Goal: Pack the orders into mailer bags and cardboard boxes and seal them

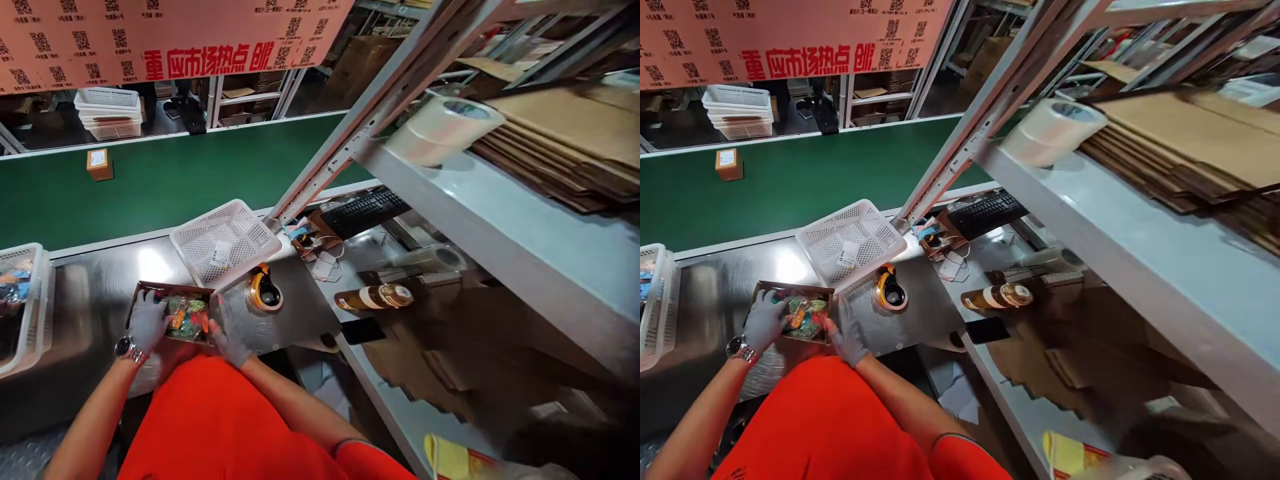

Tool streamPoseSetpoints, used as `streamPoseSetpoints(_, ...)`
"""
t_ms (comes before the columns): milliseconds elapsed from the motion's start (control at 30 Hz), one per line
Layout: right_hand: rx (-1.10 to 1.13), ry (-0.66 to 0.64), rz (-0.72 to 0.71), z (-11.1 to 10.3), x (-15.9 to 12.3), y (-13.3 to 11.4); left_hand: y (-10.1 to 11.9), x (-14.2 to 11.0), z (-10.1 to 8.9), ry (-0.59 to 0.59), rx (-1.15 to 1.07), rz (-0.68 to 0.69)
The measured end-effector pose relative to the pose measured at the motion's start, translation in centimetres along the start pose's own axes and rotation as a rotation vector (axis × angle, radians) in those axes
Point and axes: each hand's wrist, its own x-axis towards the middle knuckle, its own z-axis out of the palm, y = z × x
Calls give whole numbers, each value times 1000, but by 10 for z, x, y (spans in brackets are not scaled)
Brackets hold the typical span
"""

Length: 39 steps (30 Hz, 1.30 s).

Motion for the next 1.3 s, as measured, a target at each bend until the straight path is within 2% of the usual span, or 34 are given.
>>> streamPoseSetpoints(67,-49,-39,-253,-17,0,6,-1,1,4,-97,-7,-57)
streamPoseSetpoints(133,-80,-140,-532,-24,17,4,0,6,8,-202,-18,-87)
streamPoseSetpoints(200,-122,-289,-722,-17,44,-5,2,13,12,-262,-12,-94)
streamPoseSetpoints(233,-147,-359,-755,-9,58,-12,3,17,12,-276,-7,-95)
streamPoseSetpoints(300,-188,-489,-709,12,82,-25,5,25,13,-283,-3,-91)
streamPoseSetpoints(367,-202,-557,-586,34,96,-34,8,32,11,-280,1,-93)
streamPoseSetpoints(467,-189,-579,-474,56,100,-36,11,28,5,-279,2,-119)
streamPoseSetpoints(533,-180,-581,-462,60,98,-33,12,15,1,-253,-2,-136)
streamPoseSetpoints(600,-169,-589,-454,58,95,-31,10,-5,-1,-111,-25,-159)
streamPoseSetpoints(700,-156,-613,-493,52,93,-30,1,-34,6,289,-65,-293)
streamPoseSetpoints(733,-158,-623,-524,50,94,-31,-3,-41,10,377,-84,-367)
streamPoseSetpoints(767,-164,-636,-562,50,94,-32,-6,-47,14,401,-112,-439)
streamPoseSetpoints(833,-186,-669,-636,53,96,-35,-9,-52,22,324,-195,-510)
streamPoseSetpoints(867,-199,-692,-663,56,98,-37,-10,-54,24,261,-229,-489)
streamPoseSetpoints(967,-245,-787,-706,67,104,-44,-5,-55,22,135,-192,-281)
streamPoseSetpoints(1100,-247,-846,-718,72,116,-51,-6,-54,8,22,-100,-27)
streamPoseSetpoints(1200,-37,-838,-635,67,121,-48,-15,-44,5,-13,-133,15)
streamPoseSetpoints(1300,338,-710,-370,54,115,-38,-22,-25,15,35,-183,-71)
